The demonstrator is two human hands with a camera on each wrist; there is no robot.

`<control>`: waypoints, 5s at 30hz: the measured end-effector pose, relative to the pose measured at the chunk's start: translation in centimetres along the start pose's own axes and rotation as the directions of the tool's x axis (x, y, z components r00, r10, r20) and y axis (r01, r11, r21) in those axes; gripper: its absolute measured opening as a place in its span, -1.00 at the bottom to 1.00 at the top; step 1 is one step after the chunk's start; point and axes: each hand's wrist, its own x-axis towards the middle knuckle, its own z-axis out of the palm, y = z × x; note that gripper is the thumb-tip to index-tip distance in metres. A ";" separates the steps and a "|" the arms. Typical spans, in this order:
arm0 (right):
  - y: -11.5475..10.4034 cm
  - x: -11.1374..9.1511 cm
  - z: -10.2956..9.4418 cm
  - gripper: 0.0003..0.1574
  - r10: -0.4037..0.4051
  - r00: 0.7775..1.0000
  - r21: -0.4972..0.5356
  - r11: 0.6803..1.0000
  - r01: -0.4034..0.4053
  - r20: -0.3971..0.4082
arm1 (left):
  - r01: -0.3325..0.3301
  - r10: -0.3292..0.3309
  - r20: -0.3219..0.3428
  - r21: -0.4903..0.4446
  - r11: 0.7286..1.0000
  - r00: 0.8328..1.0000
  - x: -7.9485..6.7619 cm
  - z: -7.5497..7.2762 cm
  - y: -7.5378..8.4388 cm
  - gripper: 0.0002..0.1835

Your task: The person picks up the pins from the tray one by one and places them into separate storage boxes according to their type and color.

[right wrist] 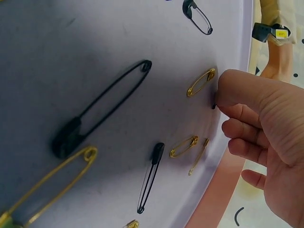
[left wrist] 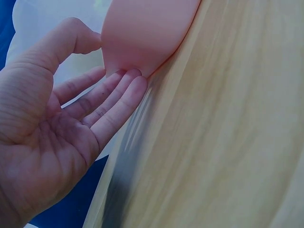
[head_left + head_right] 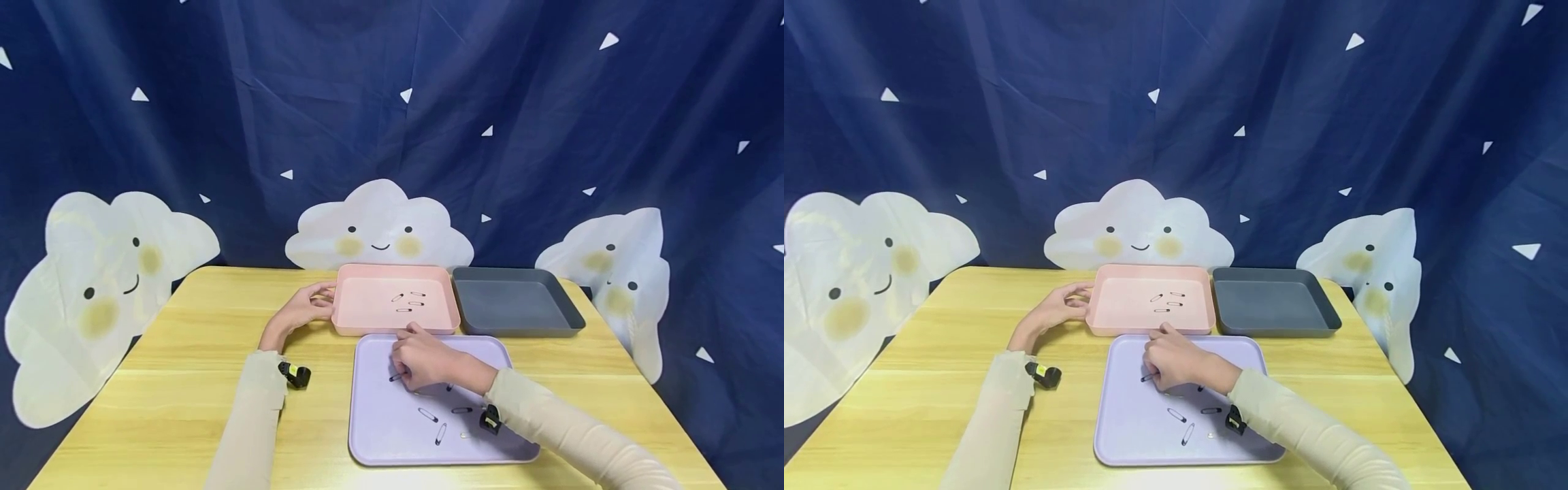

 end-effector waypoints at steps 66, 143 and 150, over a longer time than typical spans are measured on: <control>5.5 2.4 -6.0 -0.85 0.132 0.956 -0.099 0.982 -0.162 -0.260 | -0.008 0.008 0.003 -0.021 1.000 1.000 0.1 -0.1 -0.1 -0.22; 7.8 9.3 -1.7 -0.63 0.254 0.966 -0.025 0.967 -0.255 -0.047 | -0.024 0.024 -0.014 -0.005 1.000 1.000 0.2 -0.1 -0.5 -0.20; 7.9 8.8 -1.4 -0.49 0.222 0.967 -0.011 0.974 -0.225 -0.122 | -0.028 0.028 -0.010 -0.002 1.000 1.000 0.3 -0.1 -0.6 -0.20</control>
